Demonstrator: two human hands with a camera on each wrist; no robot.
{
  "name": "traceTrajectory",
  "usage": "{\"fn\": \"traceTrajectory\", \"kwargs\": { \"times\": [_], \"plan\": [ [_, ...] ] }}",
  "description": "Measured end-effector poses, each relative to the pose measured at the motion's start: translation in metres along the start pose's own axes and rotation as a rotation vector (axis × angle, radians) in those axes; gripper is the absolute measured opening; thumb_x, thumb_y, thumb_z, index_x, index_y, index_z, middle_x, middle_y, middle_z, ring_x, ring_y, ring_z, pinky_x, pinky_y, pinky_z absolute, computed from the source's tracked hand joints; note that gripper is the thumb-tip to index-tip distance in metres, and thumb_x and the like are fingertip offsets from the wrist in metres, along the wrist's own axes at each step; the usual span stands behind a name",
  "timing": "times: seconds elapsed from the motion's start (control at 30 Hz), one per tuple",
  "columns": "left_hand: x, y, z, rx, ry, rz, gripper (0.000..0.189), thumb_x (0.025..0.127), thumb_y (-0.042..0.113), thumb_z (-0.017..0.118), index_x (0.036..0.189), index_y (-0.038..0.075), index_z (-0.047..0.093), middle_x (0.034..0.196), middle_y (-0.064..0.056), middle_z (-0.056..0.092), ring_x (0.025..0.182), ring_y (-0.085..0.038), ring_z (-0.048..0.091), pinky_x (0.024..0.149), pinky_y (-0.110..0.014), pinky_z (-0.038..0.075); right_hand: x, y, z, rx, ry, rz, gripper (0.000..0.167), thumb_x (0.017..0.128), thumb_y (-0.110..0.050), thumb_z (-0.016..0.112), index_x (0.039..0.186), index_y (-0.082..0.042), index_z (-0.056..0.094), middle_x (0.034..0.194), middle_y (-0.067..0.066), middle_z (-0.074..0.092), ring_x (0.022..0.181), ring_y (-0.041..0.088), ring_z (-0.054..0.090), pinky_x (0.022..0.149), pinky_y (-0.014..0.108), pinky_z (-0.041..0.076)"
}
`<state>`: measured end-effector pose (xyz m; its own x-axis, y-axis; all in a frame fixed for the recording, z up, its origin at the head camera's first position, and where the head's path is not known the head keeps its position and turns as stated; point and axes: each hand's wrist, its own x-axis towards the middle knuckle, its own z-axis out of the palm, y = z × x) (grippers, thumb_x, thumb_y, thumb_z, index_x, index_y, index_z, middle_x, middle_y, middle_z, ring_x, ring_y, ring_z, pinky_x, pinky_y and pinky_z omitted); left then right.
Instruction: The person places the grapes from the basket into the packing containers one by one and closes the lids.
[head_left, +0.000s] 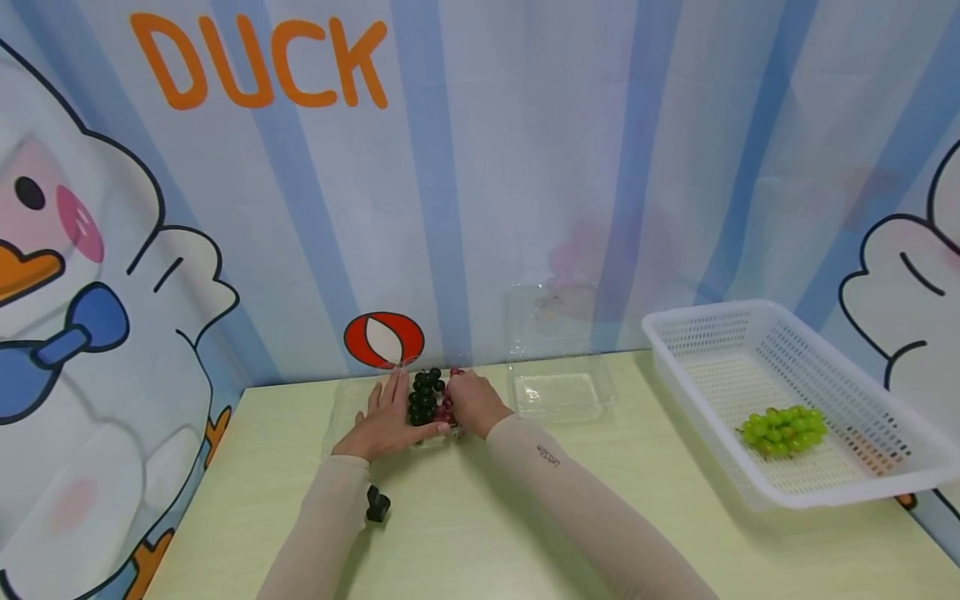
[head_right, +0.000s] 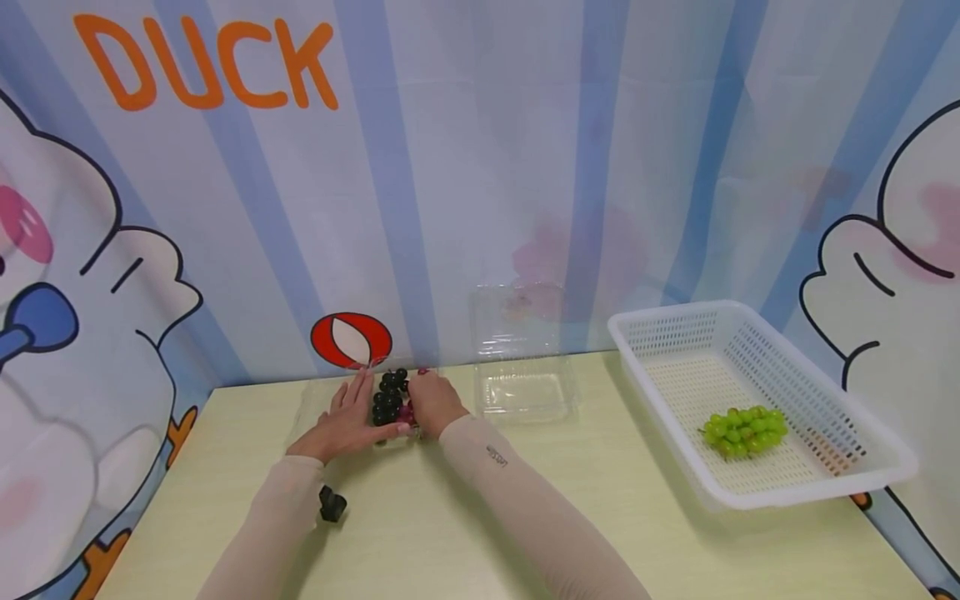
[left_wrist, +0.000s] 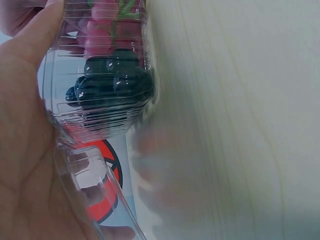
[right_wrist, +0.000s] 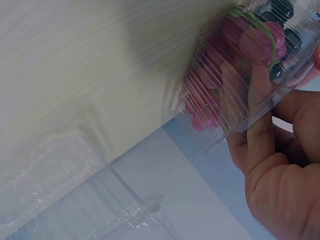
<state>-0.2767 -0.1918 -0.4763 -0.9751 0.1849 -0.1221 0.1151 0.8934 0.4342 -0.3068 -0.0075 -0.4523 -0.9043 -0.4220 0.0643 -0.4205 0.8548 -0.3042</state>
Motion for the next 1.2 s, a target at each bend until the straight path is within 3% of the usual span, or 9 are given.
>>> {"fn": "traceTrajectory", "kwargs": {
  "times": [1.2],
  "plan": [
    [0.0015, -0.0007, -0.0008, -0.001, 0.003, -0.002, 0.131, 0.077, 0.086, 0.058, 0.164, 0.011, -0.003, 0.171, -0.011, -0.008, 0.155, -0.046, -0.004, 0.109, -0.082, 0.011, -0.0015, -0.0005, -0.0011, 0.016, 0.003, -0.001, 0.027, 0.097, -0.002, 0.065, 0.072, -0.011, 0.064, 0.073, -0.001, 0.064, 0.062, 0.012, 0.051, 0.060, 0.027, 0.046]
  ]
}}
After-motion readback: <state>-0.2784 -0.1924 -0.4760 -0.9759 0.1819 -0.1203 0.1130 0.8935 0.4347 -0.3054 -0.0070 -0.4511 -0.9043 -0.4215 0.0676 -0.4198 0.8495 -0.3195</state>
